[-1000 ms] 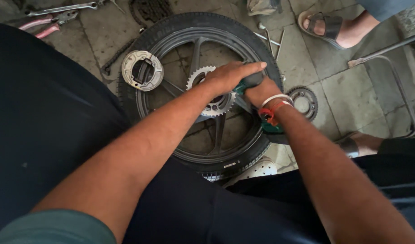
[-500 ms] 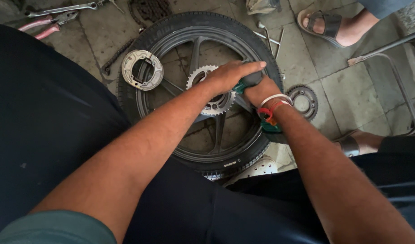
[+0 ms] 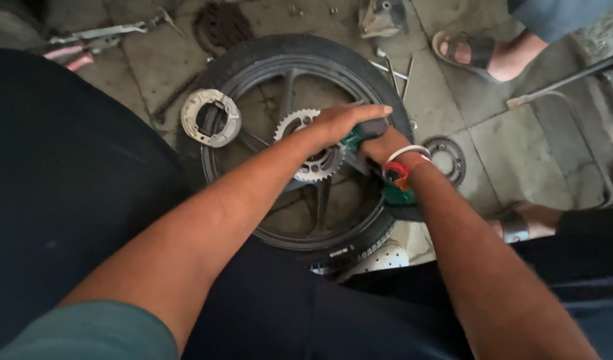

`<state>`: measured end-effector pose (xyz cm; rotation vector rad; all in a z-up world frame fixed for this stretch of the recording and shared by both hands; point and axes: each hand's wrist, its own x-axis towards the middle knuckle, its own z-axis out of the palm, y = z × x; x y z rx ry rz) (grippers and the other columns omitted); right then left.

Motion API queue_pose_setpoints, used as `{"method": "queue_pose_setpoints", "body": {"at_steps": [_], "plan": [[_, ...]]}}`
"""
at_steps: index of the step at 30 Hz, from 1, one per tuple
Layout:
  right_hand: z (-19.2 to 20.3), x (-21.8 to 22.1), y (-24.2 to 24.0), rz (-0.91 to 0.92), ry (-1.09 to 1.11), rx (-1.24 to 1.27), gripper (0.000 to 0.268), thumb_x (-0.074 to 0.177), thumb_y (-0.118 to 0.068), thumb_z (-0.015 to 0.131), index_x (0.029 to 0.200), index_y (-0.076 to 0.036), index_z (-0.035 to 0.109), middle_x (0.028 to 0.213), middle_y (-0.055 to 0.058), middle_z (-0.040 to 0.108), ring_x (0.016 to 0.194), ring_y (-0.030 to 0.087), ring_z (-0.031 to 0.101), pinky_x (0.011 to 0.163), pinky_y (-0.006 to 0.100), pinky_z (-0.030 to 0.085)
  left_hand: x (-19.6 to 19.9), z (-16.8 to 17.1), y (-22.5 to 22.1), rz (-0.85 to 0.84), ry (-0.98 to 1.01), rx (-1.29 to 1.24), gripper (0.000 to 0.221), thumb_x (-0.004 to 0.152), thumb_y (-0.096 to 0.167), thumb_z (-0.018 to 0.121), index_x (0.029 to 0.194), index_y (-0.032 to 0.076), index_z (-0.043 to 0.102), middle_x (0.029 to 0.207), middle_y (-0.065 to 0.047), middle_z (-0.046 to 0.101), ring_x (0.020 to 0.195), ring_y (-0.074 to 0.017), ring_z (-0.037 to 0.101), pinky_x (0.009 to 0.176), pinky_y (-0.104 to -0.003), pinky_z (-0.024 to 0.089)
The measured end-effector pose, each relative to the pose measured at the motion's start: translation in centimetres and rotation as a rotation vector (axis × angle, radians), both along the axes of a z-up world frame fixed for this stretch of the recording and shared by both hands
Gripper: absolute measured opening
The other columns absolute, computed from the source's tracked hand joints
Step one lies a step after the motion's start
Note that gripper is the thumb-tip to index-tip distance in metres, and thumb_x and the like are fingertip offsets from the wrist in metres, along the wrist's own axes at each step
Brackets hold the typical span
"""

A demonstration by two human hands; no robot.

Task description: Cleaning and assembling motorcycle wheel components including the sprocket and brake assembly.

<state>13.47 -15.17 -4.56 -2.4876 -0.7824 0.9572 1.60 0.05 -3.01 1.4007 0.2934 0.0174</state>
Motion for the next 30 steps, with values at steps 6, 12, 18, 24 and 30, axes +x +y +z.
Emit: {"method": "queue_pose_setpoints", "body": {"at_steps": [6,12,18,24,30], "plan": [[2.7,-0.4,1.4,0.011,0.075,0.05,0.025,0.07,-0.014,0.068,0.09,-0.002,0.076,0.082,0.014,0.076,0.076,0.027,0.073,0.068,0.038,0.056,0.8,1.8,1.2,-0.004,0.152,0.025,0.088,0.065,0.075,0.067,0.111,0.001,0.081,0.115,-0.014,0.081,0.104,-0.0252,0.075,0.094,-0.033,0.054],[7.1,-5.6,5.9,-0.019,0.142,-0.052,0.023,0.067,-0.011,0.075,0.083,0.005,0.074,0.076,0.017,0.072,0.064,0.029,0.066,0.057,0.041,0.049,-3.4,4.5,4.4,0.107,0.275,0.127,0.079,0.069,0.069,0.067,0.113,0.005,0.08,0.113,-0.013,0.079,0.099,-0.0233,0.074,0.09,-0.036,0.055],[4.2,-7.7,8.0,0.118,0.145,-0.033,0.022,0.061,-0.01,0.072,0.079,0.002,0.076,0.074,0.015,0.074,0.064,0.027,0.07,0.058,0.038,0.054,-6.8,0.7,5.4,0.078,0.19,-0.229,0.075,0.077,0.062,0.068,0.122,0.002,0.073,0.114,-0.011,0.076,0.097,-0.02,0.073,0.088,-0.034,0.056],[4.6,-7.8,8.4,0.121,0.075,-0.071,0.022,0.064,-0.011,0.071,0.081,0.002,0.076,0.075,0.017,0.075,0.067,0.028,0.072,0.062,0.037,0.055,-7.5,0.7,5.4,0.097,0.157,-0.28,0.074,0.075,0.064,0.068,0.118,0.003,0.073,0.108,-0.011,0.077,0.089,-0.0192,0.074,0.078,-0.032,0.059],[2.8,-6.8,9.4,0.209,0.135,-0.165,0.022,0.068,-0.012,0.067,0.082,0.002,0.077,0.077,0.017,0.076,0.07,0.027,0.073,0.063,0.037,0.055,-8.8,0.4,6.3,0.13,0.274,0.1,0.089,0.077,0.077,0.061,0.13,0.007,0.069,0.125,-0.008,0.068,0.108,-0.0194,0.065,0.094,-0.034,0.048]]}}
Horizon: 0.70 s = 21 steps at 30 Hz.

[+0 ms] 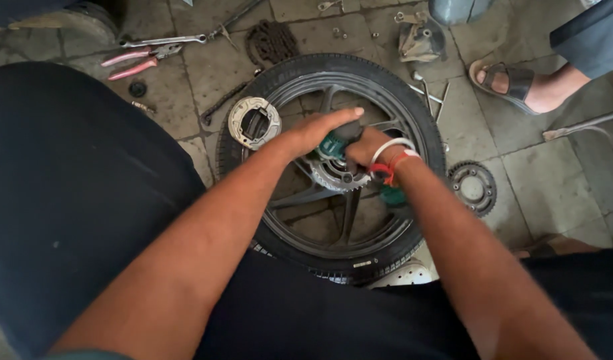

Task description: Cleaning and assembling motorcycle wheel components including the sprocket and brake assembly.

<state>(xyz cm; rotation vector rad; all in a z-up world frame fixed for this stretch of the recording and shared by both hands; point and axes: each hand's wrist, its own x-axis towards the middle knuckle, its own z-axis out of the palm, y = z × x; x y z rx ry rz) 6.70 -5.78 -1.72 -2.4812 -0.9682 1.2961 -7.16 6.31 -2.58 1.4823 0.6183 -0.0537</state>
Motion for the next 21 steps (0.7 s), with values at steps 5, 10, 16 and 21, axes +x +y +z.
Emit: {"method": "queue_pose_setpoints", "body": {"at_steps": [5,10,16,21], "plan": [[0.7,0.2,0.9,0.184,-0.103,-0.088,0.03,0.063,-0.007,0.073,0.091,0.003,0.076,0.088,0.02,0.077,0.079,0.031,0.075,0.07,0.04,0.057,-1.5,0.9,-0.7,-0.012,0.05,0.054,0.093,0.074,0.081,0.054,0.124,0.004,0.075,0.121,-0.013,0.075,0.108,-0.0236,0.069,0.097,-0.035,0.05],[0.8,0.2,1.1,0.222,-0.223,-0.122,0.035,0.07,-0.015,0.071,0.1,0.002,0.075,0.098,0.023,0.076,0.092,0.034,0.075,0.082,0.041,0.057,-1.8,1.1,-1.4,0.068,-0.1,-0.006,0.092,0.076,0.079,0.054,0.122,0.003,0.074,0.118,-0.013,0.077,0.105,-0.022,0.071,0.096,-0.032,0.05],[0.8,-2.8,-1.4,0.098,-0.343,0.138,0.045,0.079,-0.029,0.067,0.113,0.0,0.073,0.113,0.028,0.069,0.112,0.042,0.065,0.096,0.044,0.051,-1.6,0.7,-1.1,-0.024,-0.144,0.015,0.083,0.081,0.074,0.054,0.113,0.002,0.078,0.108,-0.009,0.08,0.099,-0.0207,0.074,0.094,-0.031,0.051],[1.4,-4.7,-2.1,-0.108,-0.251,0.174,0.052,0.079,-0.03,0.064,0.126,-0.007,0.067,0.123,0.023,0.069,0.119,0.037,0.064,0.097,0.043,0.05,-1.3,0.3,-1.1,-0.111,-0.215,-0.049,0.076,0.084,0.069,0.057,0.109,0.001,0.078,0.107,-0.008,0.079,0.097,-0.0191,0.072,0.094,-0.031,0.05]]}}
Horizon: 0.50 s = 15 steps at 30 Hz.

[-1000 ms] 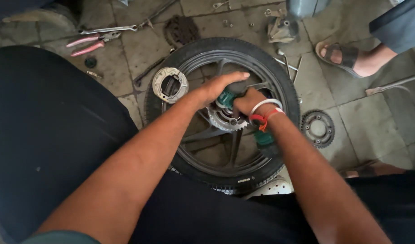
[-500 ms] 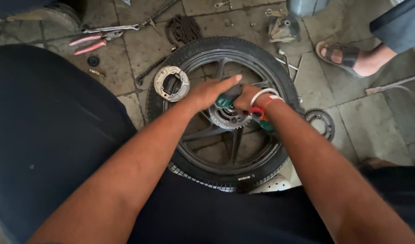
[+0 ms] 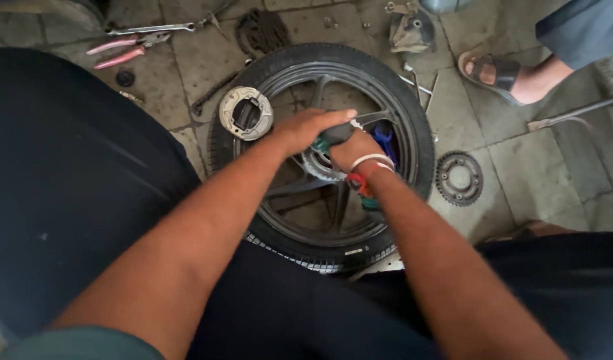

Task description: Cleaning and assembling motorcycle wheel components including the sprocket and brake assembly.

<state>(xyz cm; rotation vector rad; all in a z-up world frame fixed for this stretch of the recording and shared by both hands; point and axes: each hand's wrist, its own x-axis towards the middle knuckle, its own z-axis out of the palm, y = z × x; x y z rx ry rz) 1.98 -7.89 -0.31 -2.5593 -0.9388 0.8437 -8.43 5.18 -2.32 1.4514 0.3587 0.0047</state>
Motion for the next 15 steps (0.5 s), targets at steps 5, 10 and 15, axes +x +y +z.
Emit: {"method": "queue_pose_setpoints", "body": {"at_steps": [5,10,15], "plan": [[2.9,-1.5,0.8,-0.074,0.021,-0.1,0.053,0.079,-0.033,0.067,0.127,-0.01,0.068,0.125,0.021,0.069,0.117,0.037,0.066,0.097,0.043,0.051,-0.8,1.0,0.0,0.014,0.085,-0.05,0.073,0.083,0.067,0.058,0.11,0.002,0.079,0.105,-0.008,0.079,0.094,-0.0204,0.072,0.089,-0.032,0.052],[1.9,-1.0,0.5,-0.095,0.04,-0.06,0.051,0.077,-0.029,0.066,0.124,-0.008,0.068,0.119,0.021,0.072,0.113,0.036,0.069,0.094,0.041,0.053,-0.4,0.8,0.0,0.018,0.066,-0.006,0.073,0.083,0.067,0.058,0.111,0.002,0.079,0.107,-0.007,0.08,0.098,-0.0174,0.073,0.092,-0.029,0.051],[3.6,-1.9,0.7,-0.123,0.075,-0.164,0.04,0.077,-0.023,0.062,0.108,-0.003,0.076,0.109,0.022,0.078,0.105,0.035,0.076,0.091,0.041,0.057,0.3,0.2,0.0,0.015,0.067,-0.096,0.072,0.083,0.064,0.061,0.112,0.001,0.079,0.111,-0.011,0.079,0.098,-0.0211,0.072,0.093,-0.031,0.052]]}}
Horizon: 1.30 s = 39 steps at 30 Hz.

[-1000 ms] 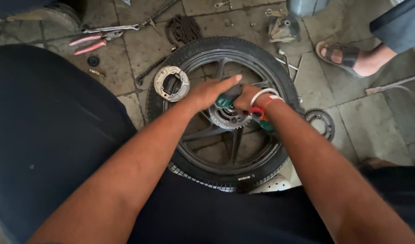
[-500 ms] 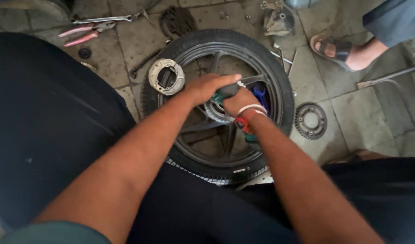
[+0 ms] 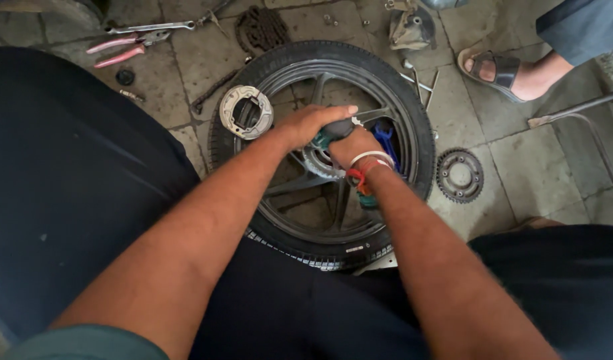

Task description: Cleaning and assembling motorcycle wheel components including the sprocket and brake assembly.

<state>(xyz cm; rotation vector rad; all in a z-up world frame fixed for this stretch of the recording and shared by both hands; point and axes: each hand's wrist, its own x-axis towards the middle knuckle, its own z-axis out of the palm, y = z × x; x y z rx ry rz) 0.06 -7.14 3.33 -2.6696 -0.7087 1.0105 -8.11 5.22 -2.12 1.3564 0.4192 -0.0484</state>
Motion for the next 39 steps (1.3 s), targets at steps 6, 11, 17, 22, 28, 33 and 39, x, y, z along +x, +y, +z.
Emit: {"method": "queue_pose_setpoints", "body": {"at_steps": [6,11,17,22,28,33,39], "plan": [[-1.9,0.6,-0.7,-0.037,-0.055,0.045,0.051,0.075,-0.027,0.064,0.122,-0.009,0.068,0.123,0.022,0.07,0.117,0.038,0.066,0.098,0.043,0.051,0.7,-0.2,-0.2,-0.012,0.051,0.077,0.07,0.082,0.064,0.063,0.112,0.003,0.079,0.109,-0.01,0.08,0.098,-0.0196,0.073,0.092,-0.03,0.051],[-1.2,0.3,-0.2,-0.027,-0.061,0.017,0.053,0.079,-0.033,0.063,0.127,-0.01,0.067,0.128,0.022,0.068,0.122,0.039,0.063,0.102,0.043,0.049,0.8,-1.1,0.3,-0.036,-0.04,-0.042,0.071,0.082,0.063,0.066,0.115,0.002,0.078,0.112,-0.01,0.078,0.1,-0.0201,0.071,0.093,-0.031,0.052],[-0.4,-0.3,0.2,-0.037,-0.081,-0.021,0.055,0.081,-0.036,0.064,0.128,-0.009,0.067,0.13,0.021,0.067,0.124,0.037,0.063,0.104,0.043,0.049,0.0,0.6,0.4,-0.035,0.045,0.057,0.072,0.081,0.066,0.06,0.118,0.007,0.077,0.115,-0.009,0.078,0.103,-0.0203,0.073,0.096,-0.029,0.05],[-0.4,-0.5,0.1,-0.044,-0.073,-0.025,0.054,0.08,-0.034,0.063,0.128,-0.01,0.067,0.129,0.02,0.068,0.122,0.037,0.064,0.103,0.043,0.05,-0.1,0.5,0.3,-0.038,0.126,0.036,0.072,0.082,0.065,0.059,0.118,0.005,0.077,0.115,-0.012,0.079,0.102,-0.0239,0.074,0.095,-0.032,0.052],[-0.8,-0.6,0.0,-0.019,-0.102,0.033,0.052,0.081,-0.033,0.062,0.127,-0.01,0.068,0.127,0.021,0.067,0.121,0.039,0.063,0.101,0.044,0.05,0.0,0.7,0.2,-0.02,0.04,0.025,0.075,0.081,0.063,0.062,0.123,0.003,0.074,0.122,-0.012,0.077,0.108,-0.0219,0.073,0.1,-0.031,0.049],[-1.5,-0.3,0.1,-0.033,-0.119,0.013,0.051,0.082,-0.036,0.064,0.123,-0.007,0.07,0.126,0.022,0.068,0.121,0.038,0.064,0.102,0.042,0.05,0.1,0.9,0.2,-0.043,0.071,0.01,0.074,0.081,0.064,0.06,0.121,0.004,0.074,0.116,-0.014,0.077,0.102,-0.0244,0.075,0.096,-0.034,0.052],[-0.6,-0.8,0.2,-0.057,-0.068,0.042,0.045,0.081,-0.029,0.062,0.121,-0.009,0.071,0.116,0.02,0.074,0.112,0.036,0.069,0.094,0.042,0.053,1.3,-2.4,0.6,-0.011,-0.028,-0.119,0.07,0.081,0.059,0.068,0.116,-0.001,0.076,0.113,-0.013,0.077,0.099,-0.022,0.073,0.093,-0.031,0.055]]}}
